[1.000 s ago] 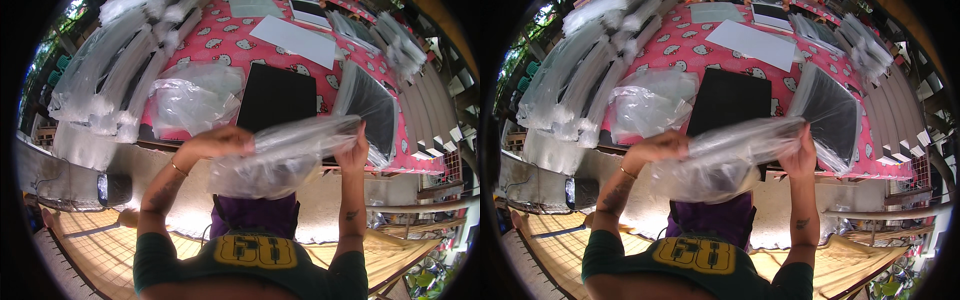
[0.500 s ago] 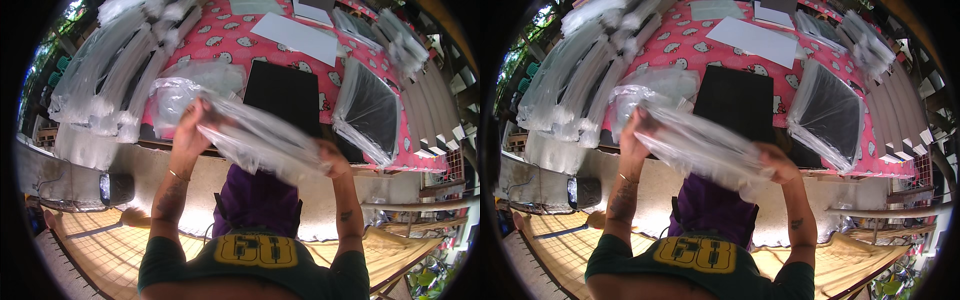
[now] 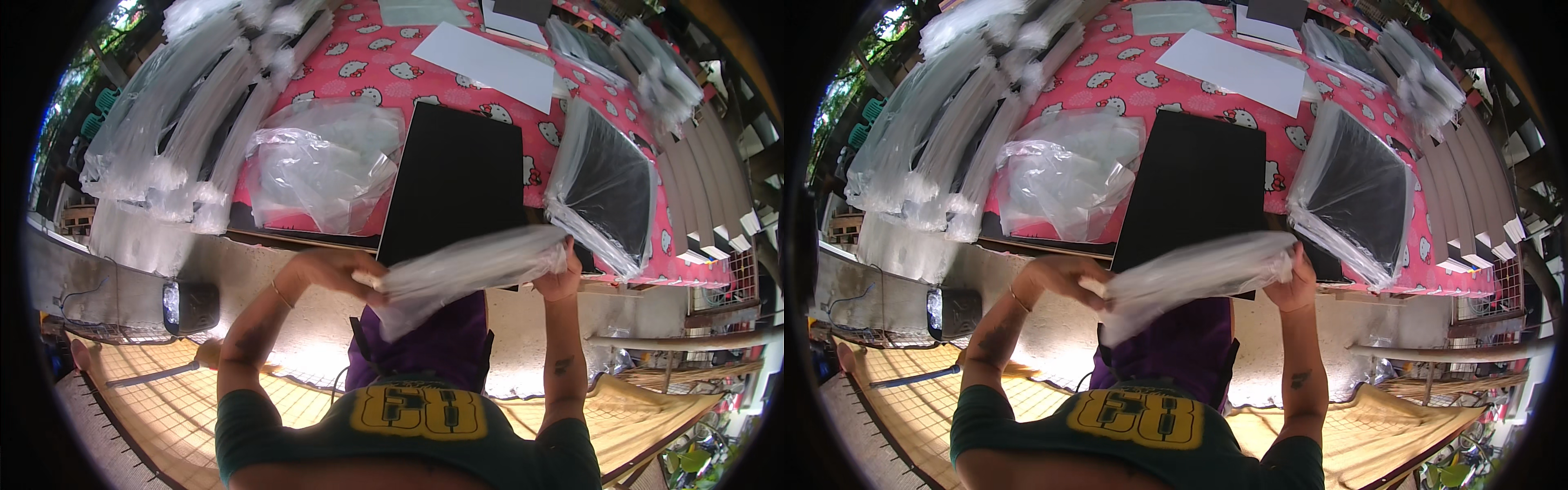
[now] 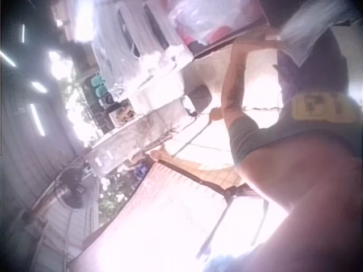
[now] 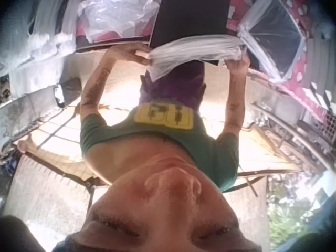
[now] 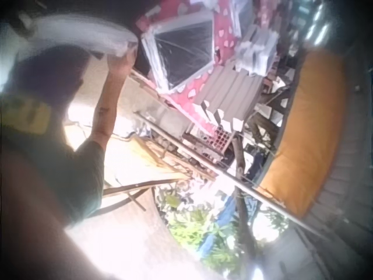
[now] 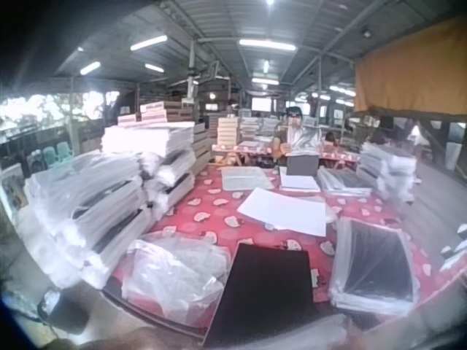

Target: The person places white sheets of paper into plastic bags, inserts black books into the bags behind the paper, and stacks the packaged items on a table.

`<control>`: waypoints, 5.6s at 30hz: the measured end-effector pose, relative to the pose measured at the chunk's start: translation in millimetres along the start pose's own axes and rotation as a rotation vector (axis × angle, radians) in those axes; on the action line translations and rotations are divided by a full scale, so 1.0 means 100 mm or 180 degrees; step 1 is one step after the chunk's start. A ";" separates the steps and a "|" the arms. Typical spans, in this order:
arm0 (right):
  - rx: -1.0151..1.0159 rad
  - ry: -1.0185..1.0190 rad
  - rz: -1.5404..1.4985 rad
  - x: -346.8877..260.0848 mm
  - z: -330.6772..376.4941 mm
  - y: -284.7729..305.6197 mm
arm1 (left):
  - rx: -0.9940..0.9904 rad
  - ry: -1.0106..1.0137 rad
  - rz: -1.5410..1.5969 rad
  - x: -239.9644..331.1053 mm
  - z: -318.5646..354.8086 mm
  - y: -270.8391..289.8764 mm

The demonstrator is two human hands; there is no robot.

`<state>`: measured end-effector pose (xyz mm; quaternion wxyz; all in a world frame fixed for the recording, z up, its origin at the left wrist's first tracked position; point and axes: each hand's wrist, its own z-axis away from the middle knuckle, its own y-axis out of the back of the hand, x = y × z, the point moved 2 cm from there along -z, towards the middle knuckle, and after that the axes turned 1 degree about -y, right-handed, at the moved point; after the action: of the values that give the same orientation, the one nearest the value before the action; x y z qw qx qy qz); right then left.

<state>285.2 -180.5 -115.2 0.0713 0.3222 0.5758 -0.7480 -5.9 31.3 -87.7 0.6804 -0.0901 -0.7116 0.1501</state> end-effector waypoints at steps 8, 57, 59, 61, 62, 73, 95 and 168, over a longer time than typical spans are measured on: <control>-0.0206 -0.0563 -0.0101 0.15 0.46 0.34 | 0.1185 0.0348 0.0309 -0.29 0.08 -0.05; 0.0000 0.2347 0.2047 -0.34 -0.93 -0.44 | 0.2969 -0.1622 -0.2046 0.72 -0.75 0.13; -0.0109 0.2599 0.2062 -0.43 -0.87 -0.69 | 0.2818 -0.2396 -0.1504 0.89 -0.83 -0.04; -0.0066 0.2829 0.1981 -0.42 -0.79 -0.95 | 0.2773 -0.2186 -0.1416 0.90 -0.82 -0.04; 0.0095 0.2672 0.2037 -0.39 -0.80 -0.81 | 0.2736 -0.1831 -0.1288 0.77 -0.83 0.03; 0.0624 0.1745 0.1771 -0.07 -0.82 0.37 | 0.2501 -0.1670 -0.0250 0.12 -1.25 0.25; 0.2835 0.3394 0.0368 -1.86 0.15 1.24 | 0.0993 0.0084 0.1304 -0.83 -3.59 -1.29; 0.1224 0.2453 0.2639 -0.75 -0.28 -0.92 | 0.2666 0.0345 -0.6281 0.95 0.08 0.70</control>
<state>311.2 -144.6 -1.2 0.0837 0.7754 0.2407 -0.5778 -25.0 128.2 -22.6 0.5085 0.7585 -0.3308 -0.2379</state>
